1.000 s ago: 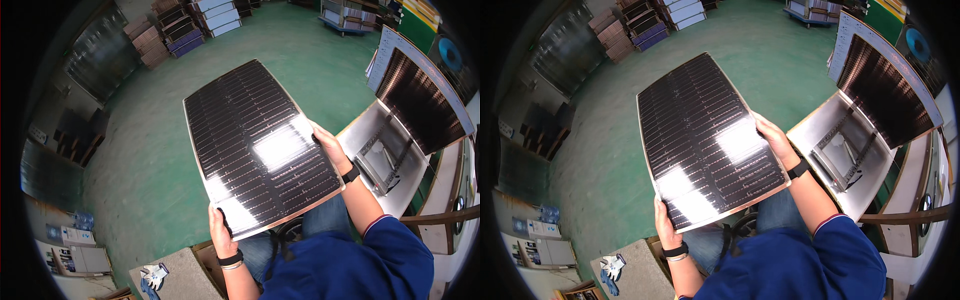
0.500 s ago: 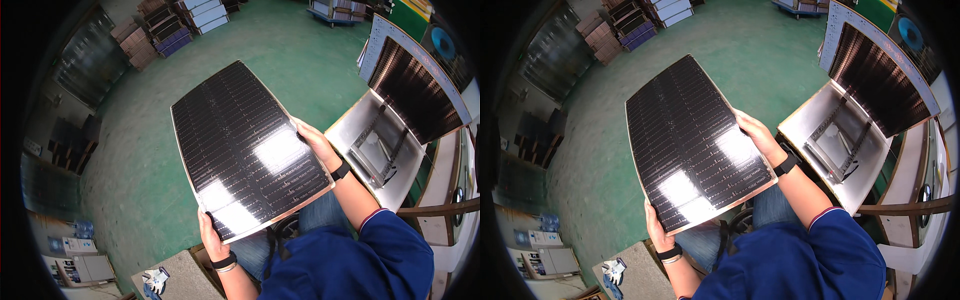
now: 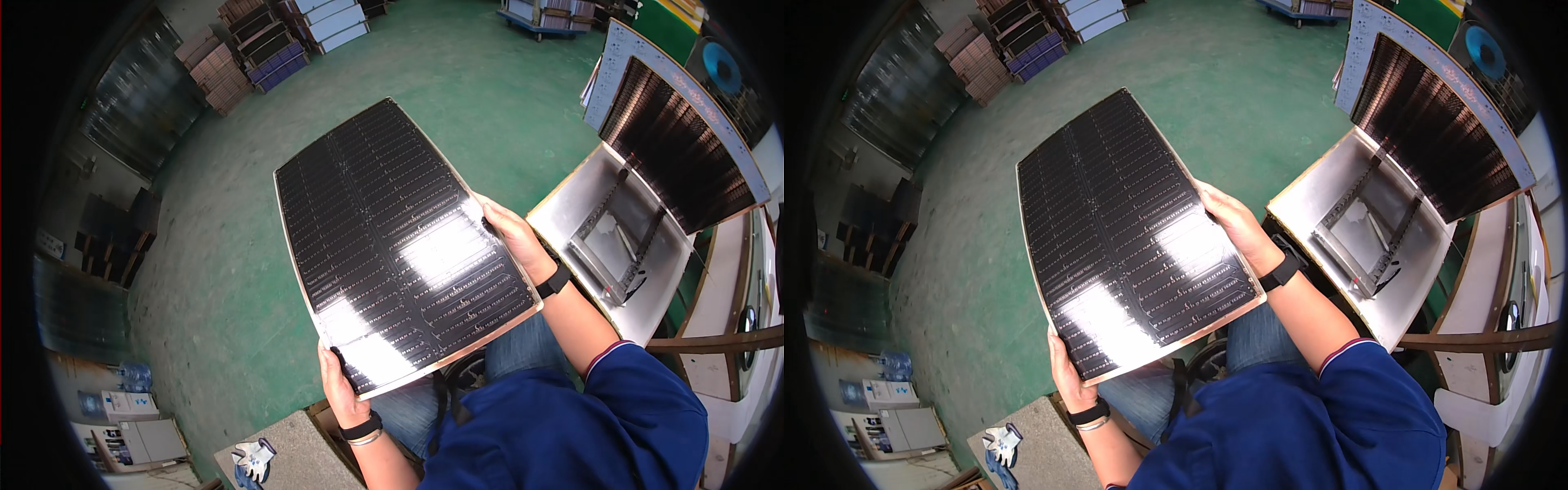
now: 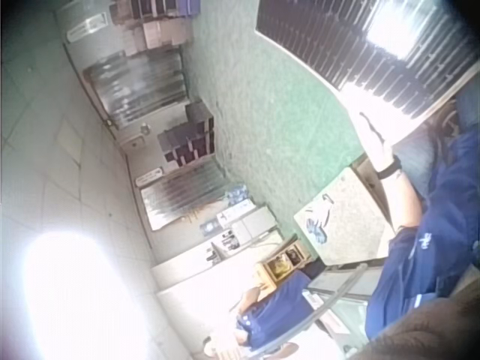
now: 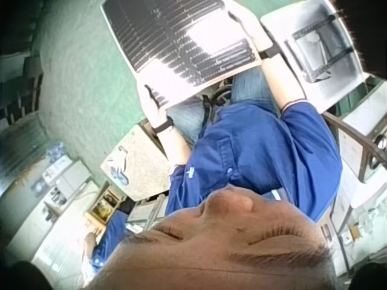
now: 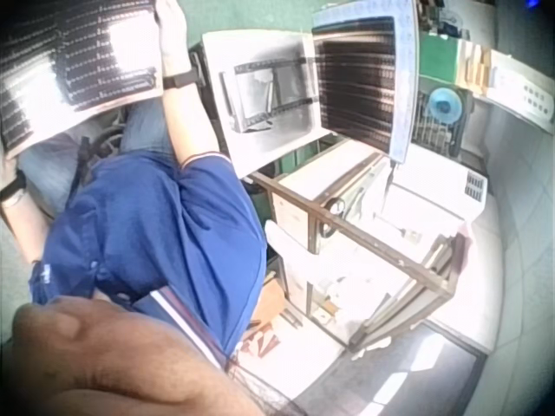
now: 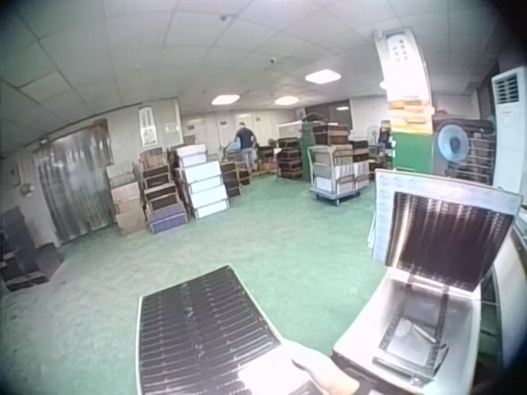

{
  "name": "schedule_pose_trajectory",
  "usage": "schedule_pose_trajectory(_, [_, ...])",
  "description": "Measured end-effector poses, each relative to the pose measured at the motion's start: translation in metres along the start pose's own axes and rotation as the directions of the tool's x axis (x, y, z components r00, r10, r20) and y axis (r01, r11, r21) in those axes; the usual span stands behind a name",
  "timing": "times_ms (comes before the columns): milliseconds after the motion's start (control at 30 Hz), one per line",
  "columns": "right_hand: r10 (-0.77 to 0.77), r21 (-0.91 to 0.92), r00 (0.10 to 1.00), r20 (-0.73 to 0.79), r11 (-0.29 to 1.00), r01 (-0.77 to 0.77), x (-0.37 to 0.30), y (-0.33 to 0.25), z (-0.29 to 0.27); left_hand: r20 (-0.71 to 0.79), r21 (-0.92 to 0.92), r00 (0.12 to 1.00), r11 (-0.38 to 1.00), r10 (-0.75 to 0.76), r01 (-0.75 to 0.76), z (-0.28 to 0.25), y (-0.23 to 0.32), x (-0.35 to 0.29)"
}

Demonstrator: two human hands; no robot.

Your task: The recorder retrieves solar or electronic panels from a rack and inspects them individually before replacing them in a vertical storage rack.

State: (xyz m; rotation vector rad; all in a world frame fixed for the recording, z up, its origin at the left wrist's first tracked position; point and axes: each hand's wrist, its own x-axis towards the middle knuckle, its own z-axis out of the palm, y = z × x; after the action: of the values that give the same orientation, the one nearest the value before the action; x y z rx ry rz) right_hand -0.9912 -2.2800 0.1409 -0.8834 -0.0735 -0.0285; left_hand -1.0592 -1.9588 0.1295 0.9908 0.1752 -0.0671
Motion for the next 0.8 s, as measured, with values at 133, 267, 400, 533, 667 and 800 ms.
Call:
schedule_pose_trajectory(133, [0.004,0.047,1.000,0.029,0.999,-0.005,-0.002,0.001,-0.001,0.001,0.004,1.000,1.000,0.010,-0.010,-0.001,0.000,0.000])
schedule_pose_trajectory(267, [-0.005,-0.094,0.997,-0.073,0.996,-0.002,-0.001,0.004,-0.008,0.023,0.027,0.999,0.999,0.030,-0.031,0.000,0.000,0.001])
schedule_pose_trajectory(400, [0.021,-0.053,0.997,-0.080,0.998,-0.025,-0.002,0.005,-0.014,0.013,0.030,0.997,0.996,0.079,-0.079,0.006,0.001,-0.003])
schedule_pose_trajectory(533, [0.060,0.026,0.997,-0.057,0.998,-0.059,-0.003,0.001,-0.022,-0.027,0.006,1.000,1.000,0.012,-0.012,0.013,0.004,-0.007])
schedule_pose_trajectory(667, [0.096,0.019,0.992,-0.078,0.995,-0.095,0.001,-0.005,-0.031,0.067,0.009,0.997,0.999,0.033,-0.034,0.018,0.008,-0.010])
schedule_pose_trajectory(800, [0.120,-0.002,0.977,-0.174,0.992,-0.123,0.013,-0.016,-0.037,0.159,0.048,0.987,0.999,0.018,-0.026,0.017,0.009,-0.012])
